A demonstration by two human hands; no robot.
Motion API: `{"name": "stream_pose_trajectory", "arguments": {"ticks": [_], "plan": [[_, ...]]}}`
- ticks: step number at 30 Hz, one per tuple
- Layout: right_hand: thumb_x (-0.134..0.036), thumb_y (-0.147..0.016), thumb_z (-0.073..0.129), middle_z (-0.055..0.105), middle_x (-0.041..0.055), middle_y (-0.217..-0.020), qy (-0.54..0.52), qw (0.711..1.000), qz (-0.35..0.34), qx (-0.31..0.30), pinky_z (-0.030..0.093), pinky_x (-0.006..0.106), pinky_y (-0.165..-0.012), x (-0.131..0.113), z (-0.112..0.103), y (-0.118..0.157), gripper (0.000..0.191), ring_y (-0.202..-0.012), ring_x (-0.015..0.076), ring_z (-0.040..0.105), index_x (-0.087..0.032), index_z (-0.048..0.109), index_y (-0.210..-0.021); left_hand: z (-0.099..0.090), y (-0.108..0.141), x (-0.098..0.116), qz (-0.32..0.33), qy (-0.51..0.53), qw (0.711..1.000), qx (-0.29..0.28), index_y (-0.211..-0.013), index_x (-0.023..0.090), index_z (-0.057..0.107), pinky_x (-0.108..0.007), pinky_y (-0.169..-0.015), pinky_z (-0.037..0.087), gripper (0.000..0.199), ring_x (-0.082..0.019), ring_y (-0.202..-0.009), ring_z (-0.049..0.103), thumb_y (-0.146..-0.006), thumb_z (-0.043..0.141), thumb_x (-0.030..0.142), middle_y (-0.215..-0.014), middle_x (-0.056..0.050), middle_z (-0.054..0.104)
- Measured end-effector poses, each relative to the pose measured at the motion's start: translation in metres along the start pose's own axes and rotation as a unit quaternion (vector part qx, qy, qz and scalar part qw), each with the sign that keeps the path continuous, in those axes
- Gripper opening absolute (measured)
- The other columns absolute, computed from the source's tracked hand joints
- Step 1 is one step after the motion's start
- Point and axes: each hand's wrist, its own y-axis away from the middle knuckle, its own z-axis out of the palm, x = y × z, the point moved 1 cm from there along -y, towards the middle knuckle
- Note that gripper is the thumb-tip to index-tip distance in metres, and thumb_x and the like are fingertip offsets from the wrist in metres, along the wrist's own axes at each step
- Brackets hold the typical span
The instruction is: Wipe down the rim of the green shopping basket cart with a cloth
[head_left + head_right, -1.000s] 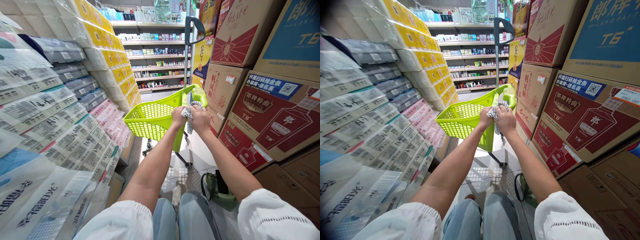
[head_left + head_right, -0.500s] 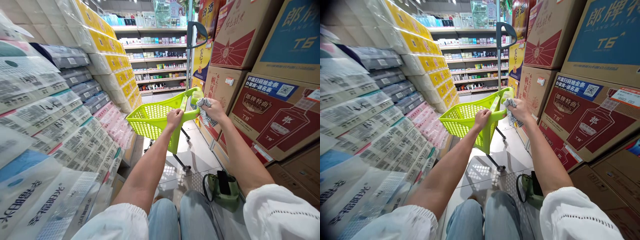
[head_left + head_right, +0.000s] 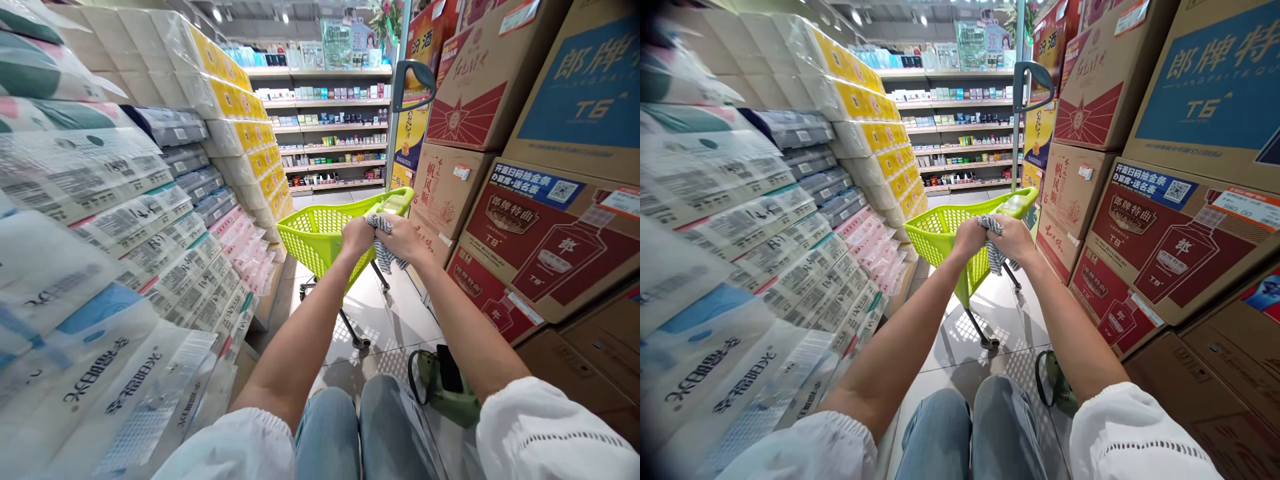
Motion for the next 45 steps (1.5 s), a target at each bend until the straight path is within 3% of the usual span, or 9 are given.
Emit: {"name": "stream_pose_trajectory", "arguments": {"ticks": [2, 5, 9, 13, 22, 26, 30, 39, 45], "plan": [[-0.027, -0.081, 0.045, 0.067, 0.0027, -0.097, -0.012, 1.0, -0.012, -0.007, 0.044, 0.028, -0.077, -0.008, 0.007, 0.0, 0.024, -0.088, 0.0196, 0.059, -0.022, 0.064, -0.095, -0.004, 0.007, 0.002, -0.028, -0.001, 1.0, 0.008, -0.083, 0.016, 0.069, -0.03, -0.066, 0.035, 0.038, -0.023, -0.079, 0.061, -0.089, 0.035, 0.032, -0.088, -0.012, 0.07], [-0.028, -0.081, 0.046, 0.067, 0.0032, -0.103, -0.013, 0.999, -0.027, -0.03, 0.044, 0.03, -0.082, -0.008, 0.013, -0.005, 0.026, -0.093, 0.0207, 0.058, -0.022, 0.064, -0.099, -0.007, 0.016, -0.009, 0.002, -0.019, 0.999, 0.042, -0.08, 0.017, 0.069, -0.03, -0.064, 0.033, 0.047, -0.022, -0.076, 0.061, -0.093, 0.027, 0.036, -0.085, -0.011, 0.07], [-0.03, -0.081, 0.049, 0.066, 0.0038, -0.104, 0.012, 0.998, -0.02, -0.05, 0.044, 0.032, -0.084, 0.01, 0.011, -0.023, 0.025, -0.093, 0.021, 0.058, -0.022, 0.065, -0.099, -0.011, 0.019, -0.029, 0.02, -0.021, 0.998, 0.064, -0.069, 0.017, 0.066, -0.029, -0.059, 0.028, 0.057, -0.019, -0.066, 0.057, -0.093, 0.023, 0.046, -0.073, -0.01, 0.067], [-0.031, -0.081, 0.051, 0.066, 0.0052, -0.106, 0.029, 0.999, 0.003, -0.016, 0.044, 0.033, -0.084, 0.023, 0.011, -0.033, 0.026, -0.093, 0.0208, 0.058, -0.021, 0.065, -0.1, -0.013, 0.018, -0.041, 0.026, 0.016, 0.997, 0.069, -0.059, 0.017, 0.061, -0.029, -0.054, 0.022, 0.053, -0.016, -0.056, 0.051, -0.091, 0.029, 0.045, -0.063, -0.007, 0.062], [-0.033, -0.084, 0.048, 0.068, 0.0031, -0.098, 0.017, 0.999, -0.048, -0.019, 0.045, 0.03, -0.077, -0.03, 0.042, -0.008, 0.024, -0.088, 0.0208, 0.06, -0.024, 0.064, -0.1, -0.019, 0.018, -0.062, 0.031, 0.045, 0.996, 0.068, -0.06, 0.018, 0.058, -0.028, -0.054, 0.02, 0.045, -0.016, -0.059, 0.049, -0.087, 0.036, 0.047, -0.063, -0.005, 0.06], [-0.033, -0.084, 0.049, 0.068, 0.0051, -0.102, 0.043, 0.997, -0.047, -0.034, 0.046, 0.033, -0.078, -0.019, 0.034, -0.018, 0.027, -0.09, 0.0225, 0.06, -0.022, 0.064, -0.103, -0.026, 0.022, -0.074, 0.043, 0.058, 0.994, 0.078, -0.053, 0.018, 0.049, -0.028, -0.052, 0.019, 0.045, -0.013, -0.053, 0.042, -0.086, 0.036, 0.045, -0.056, -0.002, 0.054], [-0.034, -0.084, 0.049, 0.065, 0.0052, -0.113, 0.06, 0.998, 0.01, 0.007, 0.045, 0.034, -0.083, -0.003, 0.026, -0.027, 0.031, -0.098, 0.0226, 0.059, -0.023, 0.062, -0.11, -0.031, 0.023, -0.079, 0.049, 0.068, 0.994, 0.075, -0.05, 0.018, 0.043, -0.028, -0.051, 0.02, 0.042, -0.011, -0.049, 0.039, -0.085, 0.037, 0.04, -0.052, -0.001, 0.05], [-0.031, -0.084, 0.047, 0.067, 0.0036, -0.1, 0.039, 0.997, -0.048, -0.046, 0.042, 0.028, -0.078, -0.054, 0.053, -0.014, 0.023, -0.091, 0.0199, 0.058, -0.022, 0.063, -0.099, -0.038, 0.023, -0.086, 0.044, 0.061, 0.996, 0.056, -0.054, 0.018, 0.053, -0.027, -0.053, 0.023, 0.047, -0.013, -0.056, 0.046, -0.085, 0.037, 0.05, -0.057, -0.001, 0.056], [-0.041, -0.085, 0.051, 0.059, 0.0062, -0.123, 0.071, 0.997, 0.013, -0.029, 0.044, 0.032, -0.076, -0.022, 0.032, -0.035, 0.03, -0.093, 0.021, 0.058, -0.022, 0.065, -0.105, -0.045, 0.025, -0.1, 0.06, 0.114, 0.991, 0.039, -0.05, 0.018, 0.047, -0.024, -0.055, 0.028, 0.042, -0.011, -0.052, 0.043, -0.083, 0.037, 0.042, -0.049, 0.002, 0.048]]}}
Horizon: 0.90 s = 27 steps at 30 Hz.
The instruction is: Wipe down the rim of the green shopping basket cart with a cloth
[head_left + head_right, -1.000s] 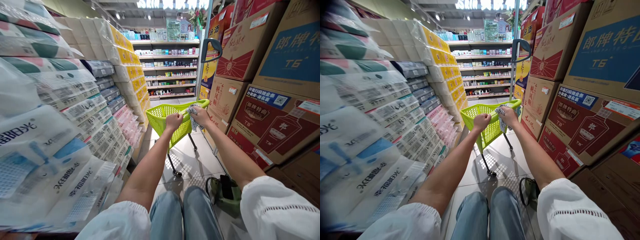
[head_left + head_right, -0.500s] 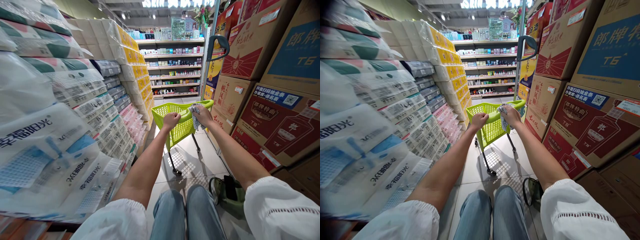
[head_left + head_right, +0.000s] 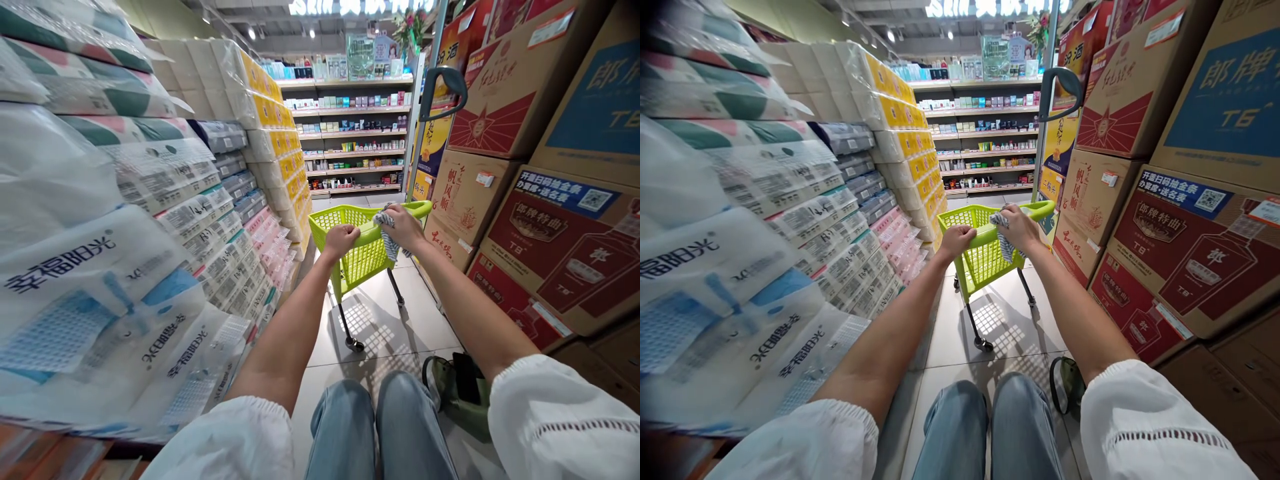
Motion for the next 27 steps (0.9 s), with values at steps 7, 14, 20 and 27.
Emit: {"name": "stream_pose_trajectory", "arguments": {"ticks": [7, 14, 20, 27], "plan": [[-0.047, -0.086, 0.047, 0.068, 0.0059, -0.098, 0.03, 0.999, 0.037, -0.019, 0.043, 0.031, -0.071, 0.007, -0.006, 0.002, 0.033, -0.083, 0.0219, 0.059, -0.023, 0.065, -0.099, -0.016, 0.004, -0.022, -0.003, 0.041, 0.999, -0.034, -0.052, 0.018, 0.042, -0.023, -0.051, 0.028, 0.038, -0.009, -0.048, 0.039, -0.08, 0.039, 0.043, -0.048, 0.003, 0.044], [-0.048, -0.083, 0.05, 0.065, 0.0061, -0.098, 0.058, 0.997, 0.011, -0.042, 0.041, 0.031, -0.071, -0.027, -0.003, 0.002, 0.031, -0.084, 0.0219, 0.057, -0.024, 0.066, -0.095, -0.054, 0.002, -0.021, 0.025, -0.102, 0.991, -0.083, -0.051, 0.018, 0.05, -0.024, -0.052, 0.029, 0.034, -0.011, -0.052, 0.045, -0.078, 0.042, 0.037, -0.052, -0.001, 0.051], [-0.043, -0.08, 0.056, 0.048, 0.0101, -0.129, 0.084, 0.996, -0.033, 0.006, 0.038, 0.044, -0.087, -0.053, 0.002, -0.01, 0.03, -0.108, 0.0315, 0.045, -0.022, 0.064, -0.1, -0.031, -0.016, 0.021, -0.031, -0.209, 0.977, -0.035, -0.082, 0.018, 0.068, -0.028, -0.063, 0.039, 0.035, -0.021, -0.076, 0.061, -0.087, 0.038, 0.036, -0.087, -0.011, 0.069], [-0.04, -0.083, 0.05, 0.062, 0.0114, -0.103, 0.069, 0.997, -0.011, -0.018, 0.04, 0.041, -0.083, -0.062, 0.025, -0.011, 0.029, -0.098, 0.0288, 0.049, -0.02, 0.063, -0.101, -0.009, -0.001, 0.024, -0.076, -0.245, 0.967, -0.006, -0.097, 0.015, 0.066, -0.032, -0.068, 0.043, 0.041, -0.025, -0.083, 0.064, -0.093, 0.029, 0.033, -0.094, -0.015, 0.069]]}}
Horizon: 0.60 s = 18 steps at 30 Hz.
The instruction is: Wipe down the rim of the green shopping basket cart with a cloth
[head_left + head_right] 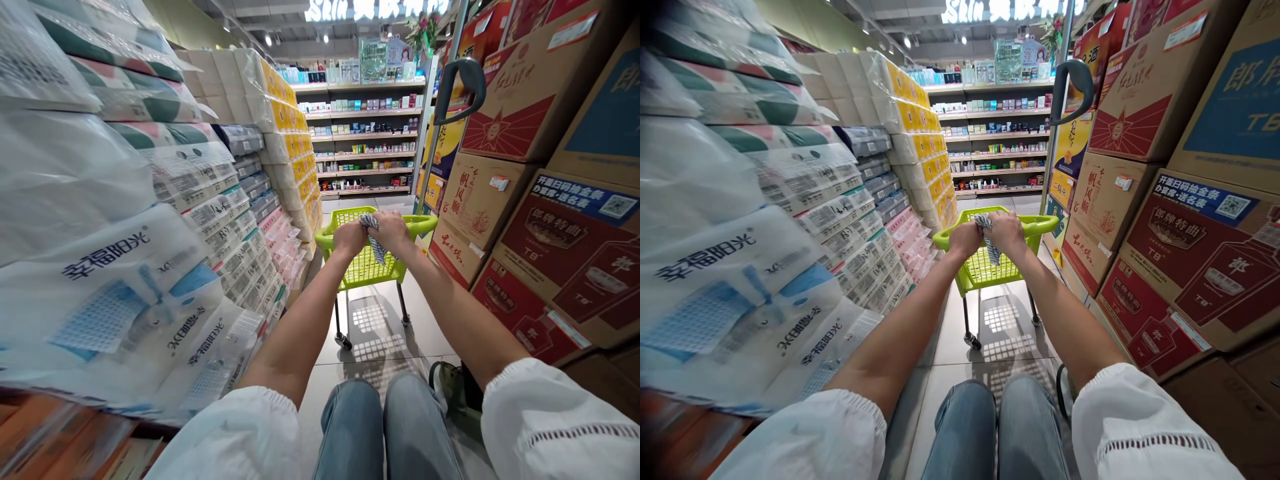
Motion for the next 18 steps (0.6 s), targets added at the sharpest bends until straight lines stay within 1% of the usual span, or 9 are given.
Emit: {"name": "stream_pose_trajectory", "arguments": {"ticks": [3, 6, 8, 10, 12, 13, 15, 17, 18], "plan": [[-0.043, -0.084, 0.049, 0.064, 0.0106, -0.1, -0.016, 0.999, 0.022, -0.019, 0.041, 0.037, -0.079, 0.025, -0.006, -0.007, 0.031, -0.091, 0.0256, 0.053, -0.02, 0.065, -0.097, -0.005, 0.006, -0.006, 0.018, 0.0, 1.0, -0.005, -0.094, 0.013, 0.066, -0.031, -0.069, 0.044, 0.051, -0.023, -0.082, 0.064, -0.095, 0.021, 0.037, -0.093, -0.014, 0.068], [-0.041, -0.083, 0.05, 0.066, 0.0098, -0.099, -0.023, 0.998, 0.058, -0.002, 0.041, 0.036, -0.08, 0.052, -0.013, -0.011, 0.03, -0.09, 0.0247, 0.056, -0.02, 0.067, -0.097, -0.007, 0.007, -0.005, 0.018, 0.0, 1.0, -0.004, -0.092, 0.013, 0.067, -0.03, -0.07, 0.044, 0.053, -0.022, -0.08, 0.063, -0.096, 0.02, 0.037, -0.091, -0.014, 0.068], [-0.039, -0.082, 0.051, 0.067, 0.0095, -0.095, -0.015, 0.997, 0.07, 0.014, 0.04, 0.037, -0.083, 0.058, -0.014, -0.01, 0.029, -0.091, 0.0251, 0.057, -0.019, 0.068, -0.095, -0.004, 0.006, -0.002, 0.019, 0.002, 1.0, 0.001, -0.091, 0.013, 0.067, -0.031, -0.07, 0.043, 0.055, -0.022, -0.079, 0.063, -0.096, 0.019, 0.038, -0.089, -0.014, 0.068], [-0.038, -0.083, 0.05, 0.067, 0.0099, -0.092, -0.009, 0.997, 0.07, 0.021, 0.039, 0.038, -0.086, 0.049, -0.011, -0.008, 0.028, -0.09, 0.0248, 0.057, -0.018, 0.068, -0.092, -0.001, 0.005, 0.0, 0.022, 0.003, 1.0, 0.008, -0.09, 0.012, 0.068, -0.032, -0.069, 0.043, 0.056, -0.023, -0.078, 0.063, -0.096, 0.019, 0.038, -0.089, -0.015, 0.068], [-0.039, -0.085, 0.048, 0.067, 0.0104, -0.091, -0.014, 0.998, 0.053, 0.015, 0.038, 0.038, -0.086, 0.029, -0.004, -0.006, 0.029, -0.09, 0.0238, 0.056, -0.018, 0.068, -0.089, 0.0, 0.005, 0.001, 0.024, -0.003, 1.0, 0.014, -0.091, 0.012, 0.068, -0.033, -0.069, 0.043, 0.053, -0.025, -0.08, 0.064, -0.095, 0.022, 0.037, -0.09, -0.016, 0.068], [-0.038, -0.086, 0.047, 0.066, 0.0099, -0.091, -0.02, 0.999, 0.034, 0.007, 0.038, 0.038, -0.087, 0.017, 0.0, -0.005, 0.029, -0.089, 0.0233, 0.056, -0.018, 0.068, -0.089, 0.001, 0.005, 0.0, 0.025, -0.008, 1.0, 0.016, -0.091, 0.012, 0.068, -0.033, -0.069, 0.043, 0.05, -0.026, -0.081, 0.064, -0.094, 0.024, 0.036, -0.091, -0.016, 0.068], [-0.038, -0.084, 0.049, 0.066, 0.0097, -0.092, -0.022, 1.0, 0.011, 0.006, 0.038, 0.038, -0.088, -0.002, 0.005, -0.003, 0.027, -0.091, 0.0238, 0.055, -0.019, 0.067, -0.089, 0.0, 0.006, -0.003, 0.024, -0.016, 1.0, 0.013, -0.093, 0.013, 0.068, -0.032, -0.069, 0.042, 0.045, -0.026, -0.083, 0.064, -0.093, 0.029, 0.035, -0.093, -0.015, 0.068], [-0.039, -0.083, 0.05, 0.066, 0.0089, -0.092, -0.026, 1.0, -0.004, 0.005, 0.038, 0.038, -0.088, -0.011, 0.006, -0.002, 0.025, -0.092, 0.024, 0.054, -0.02, 0.066, -0.089, -0.003, 0.007, -0.008, 0.028, -0.016, 0.999, 0.009, -0.094, 0.014, 0.068, -0.032, -0.07, 0.041, 0.044, -0.026, -0.086, 0.064, -0.093, 0.03, 0.037, -0.095, -0.015, 0.068], [-0.039, -0.083, 0.05, 0.066, 0.0084, -0.092, -0.029, 1.0, -0.008, 0.002, 0.038, 0.037, -0.088, -0.011, 0.005, -0.002, 0.025, -0.091, 0.0238, 0.054, -0.02, 0.066, -0.089, -0.004, 0.008, -0.011, 0.031, -0.014, 0.999, 0.009, -0.094, 0.014, 0.068, -0.032, -0.07, 0.041, 0.046, -0.026, -0.086, 0.064, -0.094, 0.028, 0.037, -0.096, -0.015, 0.068]]}}
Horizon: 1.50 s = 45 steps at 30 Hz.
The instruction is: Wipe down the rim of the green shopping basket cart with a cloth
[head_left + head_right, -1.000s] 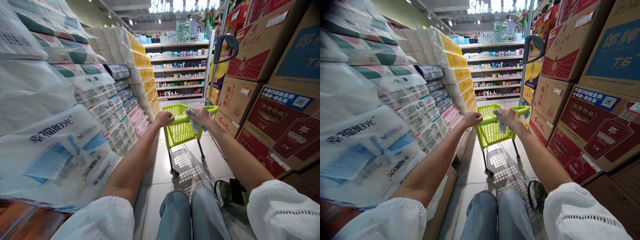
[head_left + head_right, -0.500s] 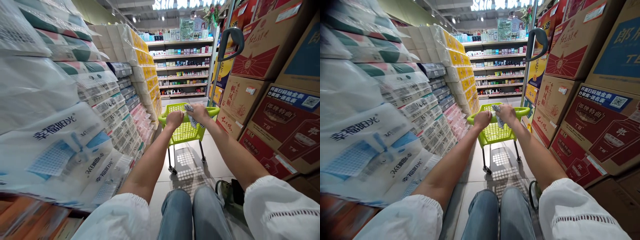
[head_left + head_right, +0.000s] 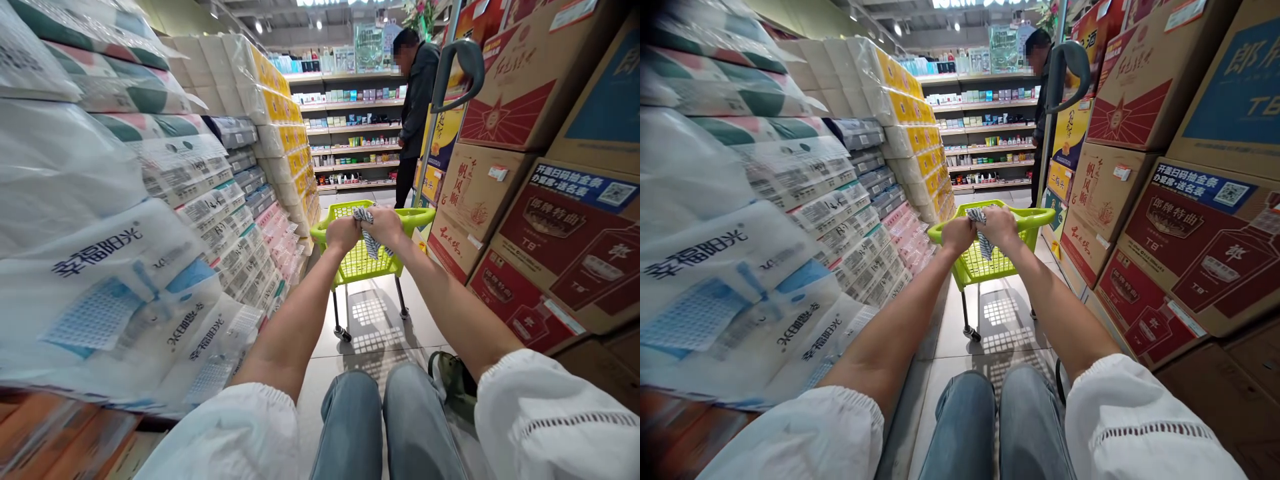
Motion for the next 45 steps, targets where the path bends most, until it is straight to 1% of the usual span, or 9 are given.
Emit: {"name": "stream_pose_trajectory", "arguments": {"ticks": [9, 12, 16, 19, 30, 33, 37, 39, 45], "plan": [[-0.042, -0.084, 0.049, 0.068, 0.0092, -0.09, 0.005, 0.994, 0.104, 0.042, 0.039, 0.033, -0.077, 0.046, -0.02, 0.011, 0.032, -0.083, 0.0228, 0.057, -0.018, 0.068, -0.089, 0.0, 0.0, -0.012, 0.011, -0.012, 0.999, 0.03, -0.084, 0.014, 0.068, -0.029, -0.062, 0.037, 0.052, -0.021, -0.078, 0.062, -0.095, 0.022, 0.036, -0.089, -0.012, 0.069], [-0.041, -0.085, 0.047, 0.068, 0.009, -0.09, 0.014, 0.994, 0.104, 0.033, 0.039, 0.032, -0.076, 0.026, -0.013, 0.012, 0.031, -0.086, 0.0225, 0.056, -0.018, 0.068, -0.09, 0.001, 0.001, -0.008, 0.003, -0.013, 1.0, 0.025, -0.087, 0.013, 0.068, -0.028, -0.062, 0.038, 0.053, -0.021, -0.078, 0.062, -0.095, 0.021, 0.037, -0.089, -0.011, 0.069], [-0.039, -0.086, 0.048, 0.068, 0.0076, -0.093, 0.016, 0.999, 0.042, 0.0, 0.038, 0.032, -0.081, -0.014, -0.002, 0.009, 0.03, -0.091, 0.0222, 0.054, -0.019, 0.067, -0.095, 0.0, 0.002, -0.01, 0.003, -0.02, 1.0, 0.008, -0.09, 0.013, 0.067, -0.029, -0.063, 0.039, 0.04, -0.023, -0.08, 0.063, -0.091, 0.032, 0.033, -0.092, -0.012, 0.069], [-0.041, -0.085, 0.05, 0.067, 0.0075, -0.096, 0.03, 0.999, 0.025, -0.009, 0.037, 0.032, -0.082, -0.024, -0.003, 0.008, 0.029, -0.093, 0.0228, 0.054, -0.019, 0.067, -0.094, 0.001, 0.001, -0.019, 0.02, -0.023, 0.999, 0.017, -0.088, 0.014, 0.067, -0.03, -0.062, 0.038, 0.04, -0.023, -0.08, 0.064, -0.091, 0.032, 0.033, -0.091, -0.012, 0.069], [-0.046, -0.083, 0.048, 0.069, 0.0096, -0.09, 0.021, 0.989, 0.143, 0.0, 0.039, 0.029, -0.072, 0.041, -0.033, 0.026, 0.036, -0.086, 0.0222, 0.057, -0.019, 0.069, -0.094, -0.01, 0.0, -0.05, 0.034, -0.011, 0.999, 0.024, -0.074, 0.016, 0.066, -0.027, -0.057, 0.035, 0.051, -0.018, -0.067, 0.06, -0.095, 0.025, 0.038, -0.076, -0.009, 0.068], [-0.045, -0.082, 0.051, 0.069, 0.0094, -0.088, 0.039, 0.987, 0.156, 0.004, 0.039, 0.03, -0.072, 0.037, -0.036, 0.029, 0.033, -0.09, 0.0246, 0.057, -0.02, 0.07, -0.093, -0.016, -0.003, -0.034, 0.036, -0.016, 0.999, 0.012, -0.077, 0.014, 0.066, -0.028, -0.059, 0.038, 0.047, -0.018, -0.065, 0.059, -0.094, 0.028, 0.037, -0.074, -0.01, 0.067], [-0.042, -0.085, 0.046, 0.069, 0.0095, -0.093, 0.045, 0.99, 0.135, 0.005, 0.039, 0.031, -0.073, 0.02, -0.031, 0.031, 0.033, -0.091, 0.0248, 0.057, -0.02, 0.069, -0.094, -0.013, -0.01, 0.014, 0.103, 0.029, 0.993, 0.05, -0.093, 0.015, 0.065, -0.03, -0.07, 0.044, 0.038, -0.019, -0.081, 0.061, -0.094, 0.031, 0.033, -0.092, -0.01, 0.068], [-0.041, -0.086, 0.046, 0.068, 0.0099, -0.098, 0.061, 0.991, 0.12, 0.01, 0.039, 0.031, -0.075, 0.017, -0.028, 0.033, 0.031, -0.093, 0.0251, 0.056, -0.02, 0.068, -0.096, -0.006, -0.011, 0.033, 0.099, 0.052, 0.993, 0.049, -0.093, 0.016, 0.064, -0.03, -0.07, 0.045, 0.037, -0.02, -0.083, 0.062, -0.095, 0.03, 0.029, -0.094, -0.009, 0.068], [-0.041, -0.085, 0.047, 0.068, 0.0073, -0.099, 0.073, 0.993, 0.088, -0.002, 0.037, 0.03, -0.075, 0.056, -0.037, 0.036, 0.028, -0.093, 0.0232, 0.054, -0.022, 0.066, -0.094, 0.006, -0.006, 0.039, 0.15, 0.059, 0.986, 0.049, -0.096, 0.021, 0.065, -0.032, -0.078, 0.048, 0.041, -0.02, -0.097, 0.063, -0.097, 0.028, 0.037, -0.11, -0.006, 0.068]]}}
